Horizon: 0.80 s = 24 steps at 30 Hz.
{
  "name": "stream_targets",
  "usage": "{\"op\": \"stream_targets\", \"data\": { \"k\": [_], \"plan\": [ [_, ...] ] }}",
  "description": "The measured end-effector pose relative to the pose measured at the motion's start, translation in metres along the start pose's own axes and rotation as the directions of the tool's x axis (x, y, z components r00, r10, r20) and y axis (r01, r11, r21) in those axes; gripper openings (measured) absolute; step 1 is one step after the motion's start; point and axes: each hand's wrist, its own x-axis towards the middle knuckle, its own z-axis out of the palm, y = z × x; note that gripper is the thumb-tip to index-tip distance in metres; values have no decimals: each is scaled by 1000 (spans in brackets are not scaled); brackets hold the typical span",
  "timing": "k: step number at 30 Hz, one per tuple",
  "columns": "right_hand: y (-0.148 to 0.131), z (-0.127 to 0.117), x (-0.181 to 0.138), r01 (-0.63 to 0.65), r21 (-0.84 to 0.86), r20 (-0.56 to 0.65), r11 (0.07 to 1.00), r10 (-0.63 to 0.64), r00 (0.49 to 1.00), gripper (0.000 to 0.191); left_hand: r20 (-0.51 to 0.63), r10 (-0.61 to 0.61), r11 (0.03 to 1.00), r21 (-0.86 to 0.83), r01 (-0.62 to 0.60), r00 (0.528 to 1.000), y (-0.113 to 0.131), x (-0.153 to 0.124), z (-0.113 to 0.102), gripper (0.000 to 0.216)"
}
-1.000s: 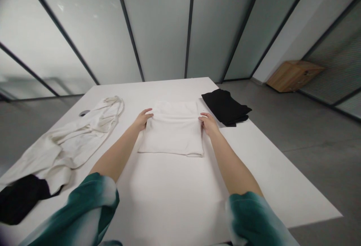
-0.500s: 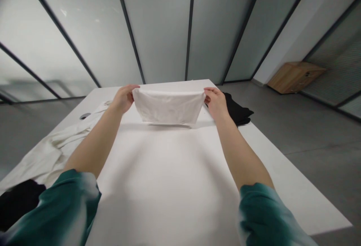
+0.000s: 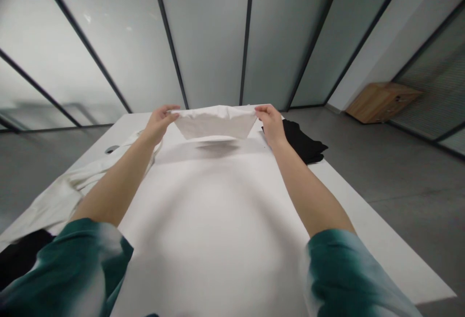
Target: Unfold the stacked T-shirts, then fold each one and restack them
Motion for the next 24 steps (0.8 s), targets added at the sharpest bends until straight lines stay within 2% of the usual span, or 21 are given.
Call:
{"op": "stream_targets", "data": {
  "k": [2,3,4,5,6,8,10,13,16,18,20,22,24],
  "plan": [
    [3,-19,-38,-5,-99,123,995,17,992,22,159,-68,988,145,45,985,-3,-38,-16,51],
    [8,-29,-57,-21,-172,213,985,58,975,25,264,-144,969,234,81,954,-7,-57,-25,52],
    [15,-39,-74,-33,-249,288,968,107,952,27,318,-225,939,323,117,921,-12,-74,-33,52],
    [23,-48,-88,-48,-322,325,946,158,933,27,326,-301,898,414,151,896,-19,-89,-40,51],
    [32,-55,-99,-70,-371,308,926,193,931,27,284,-349,849,498,173,893,-25,-100,-45,49],
    [49,-60,-109,-96,-449,250,888,229,941,27,176,-373,763,617,193,911,-36,-113,-48,46],
    [60,-52,-110,-68,-505,240,860,215,947,28,127,-329,725,668,165,936,-43,-117,-36,44],
    [68,-22,-108,94,-563,384,821,159,910,34,212,-288,705,706,58,934,-45,-122,3,48],
    [72,13,-116,336,-596,598,729,123,792,42,305,-355,606,795,-31,884,-46,-137,49,61],
    [75,29,-127,449,-634,679,629,176,713,49,311,-423,517,854,-56,851,-50,-149,71,69],
    [74,39,-137,485,-700,673,524,256,694,55,326,-449,456,884,-101,832,-57,-156,81,69],
    [66,42,-145,474,-767,620,434,309,721,56,386,-419,448,875,-182,822,-64,-154,78,64],
    [52,43,-148,457,-791,594,407,331,733,54,381,-346,435,875,-213,858,-68,-144,68,61]
  ]
}}
